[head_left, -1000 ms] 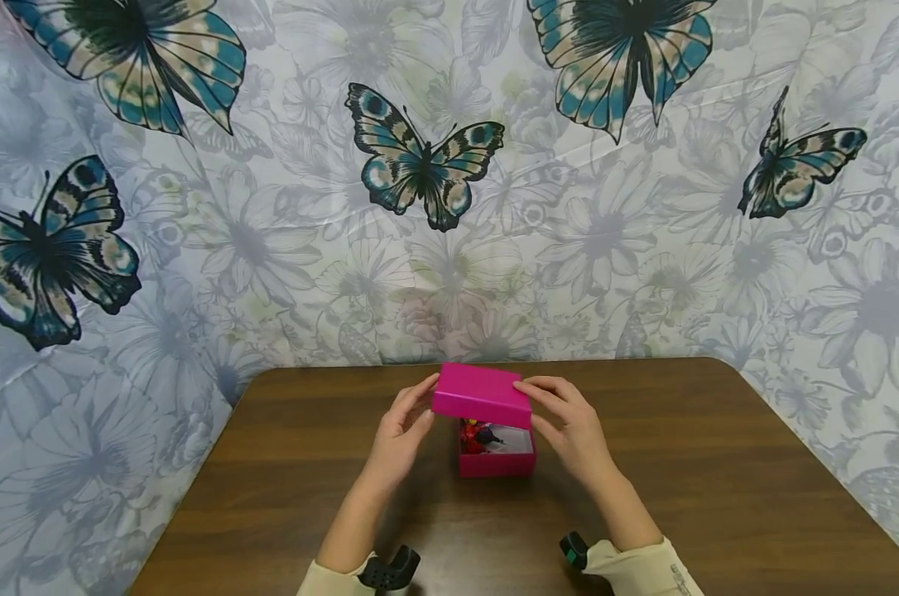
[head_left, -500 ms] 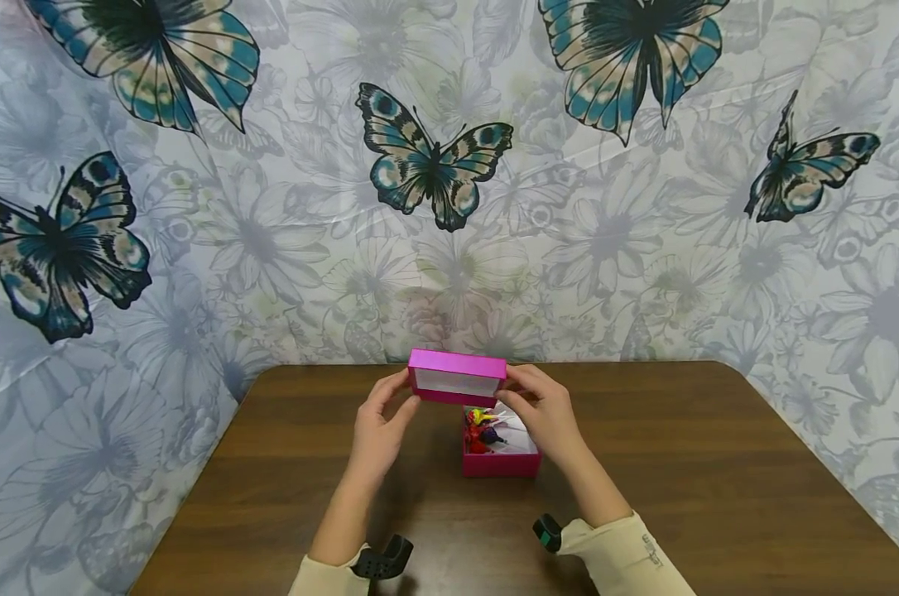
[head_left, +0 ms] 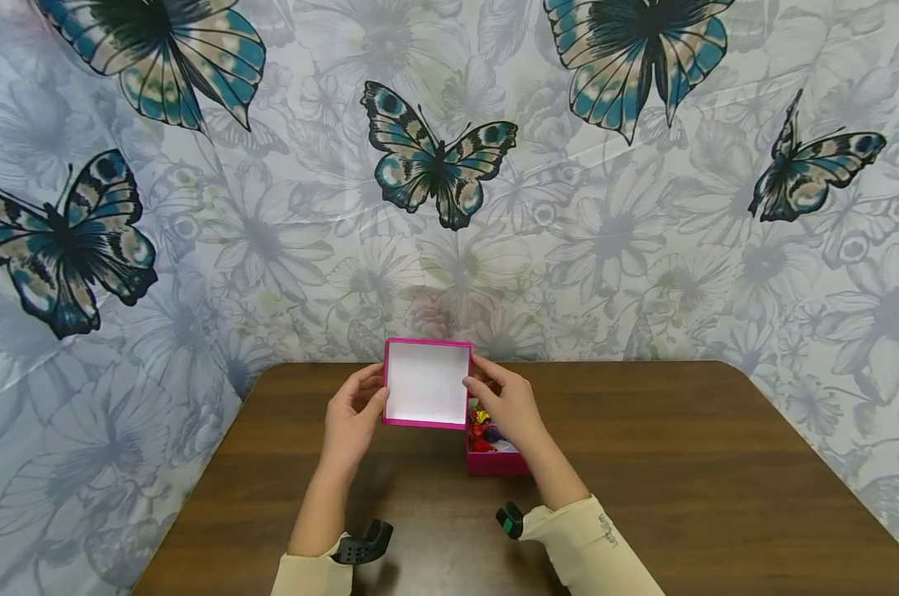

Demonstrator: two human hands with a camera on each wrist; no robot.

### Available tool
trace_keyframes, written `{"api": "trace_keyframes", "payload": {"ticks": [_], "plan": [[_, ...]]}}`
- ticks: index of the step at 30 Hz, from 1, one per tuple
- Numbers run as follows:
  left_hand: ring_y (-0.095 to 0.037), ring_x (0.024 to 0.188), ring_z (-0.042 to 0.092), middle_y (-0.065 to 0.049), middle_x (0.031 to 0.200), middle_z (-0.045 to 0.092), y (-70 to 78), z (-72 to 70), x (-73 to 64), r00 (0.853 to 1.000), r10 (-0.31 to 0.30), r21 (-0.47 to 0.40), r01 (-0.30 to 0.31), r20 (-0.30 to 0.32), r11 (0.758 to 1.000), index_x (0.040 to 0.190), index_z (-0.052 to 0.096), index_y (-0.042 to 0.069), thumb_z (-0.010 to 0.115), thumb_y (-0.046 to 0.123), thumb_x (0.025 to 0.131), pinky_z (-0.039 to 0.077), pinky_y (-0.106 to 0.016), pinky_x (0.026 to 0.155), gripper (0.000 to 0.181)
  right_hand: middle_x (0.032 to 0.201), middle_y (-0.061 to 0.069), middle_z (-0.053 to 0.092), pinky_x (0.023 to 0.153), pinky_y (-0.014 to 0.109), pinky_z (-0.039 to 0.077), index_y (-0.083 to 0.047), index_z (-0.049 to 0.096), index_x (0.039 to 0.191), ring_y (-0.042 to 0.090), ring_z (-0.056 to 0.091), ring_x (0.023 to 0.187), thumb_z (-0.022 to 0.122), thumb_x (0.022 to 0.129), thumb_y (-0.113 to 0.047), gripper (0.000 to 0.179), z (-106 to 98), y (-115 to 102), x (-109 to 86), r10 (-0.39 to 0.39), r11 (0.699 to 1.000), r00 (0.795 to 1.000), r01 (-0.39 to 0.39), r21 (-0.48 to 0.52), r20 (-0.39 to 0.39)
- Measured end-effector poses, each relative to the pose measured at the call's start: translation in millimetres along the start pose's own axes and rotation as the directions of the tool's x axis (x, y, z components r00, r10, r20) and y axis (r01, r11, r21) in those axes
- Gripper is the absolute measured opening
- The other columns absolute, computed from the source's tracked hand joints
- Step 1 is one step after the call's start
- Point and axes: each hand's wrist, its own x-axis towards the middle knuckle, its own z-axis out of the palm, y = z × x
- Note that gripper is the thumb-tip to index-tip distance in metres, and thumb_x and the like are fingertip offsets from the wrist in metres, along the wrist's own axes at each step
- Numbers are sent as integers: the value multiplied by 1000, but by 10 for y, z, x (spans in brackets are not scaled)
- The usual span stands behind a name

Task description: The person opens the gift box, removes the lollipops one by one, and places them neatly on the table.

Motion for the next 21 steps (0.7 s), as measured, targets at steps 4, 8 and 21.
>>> {"api": "trace_keyframes", "payload": {"ticks": [4,8,21], "plan": [[-24,102,59,-11,127,63,-30,-51,12,998,-53,-6,53,21,999,139,58,27,61,15,100,54,-21,73,41,94,8,72,54,21,50,-24,53,146,25,62,67,66,97,-25,51,106,-31,28,4,1000,1000,-4,-8,15],[-27,104,59,-13,129,61,-68,-96,27,996,-89,-34,90,22,995,139,58,30,60,14,100,55,-20,73,43,95,8,71,53,23,51,-25,47,150,28,61,63,66,97,-23,56,188,-71,29,11,1000,999,-11,3,37],[-25,108,57,-15,128,58,-214,-262,82,981,-187,10,188,-41,982,137,61,24,60,17,100,53,-20,76,38,127,14,67,59,18,52,-9,51,144,14,61,75,69,93,-10,54,532,-85,-70,-25,995,999,27,-95,25]]}}
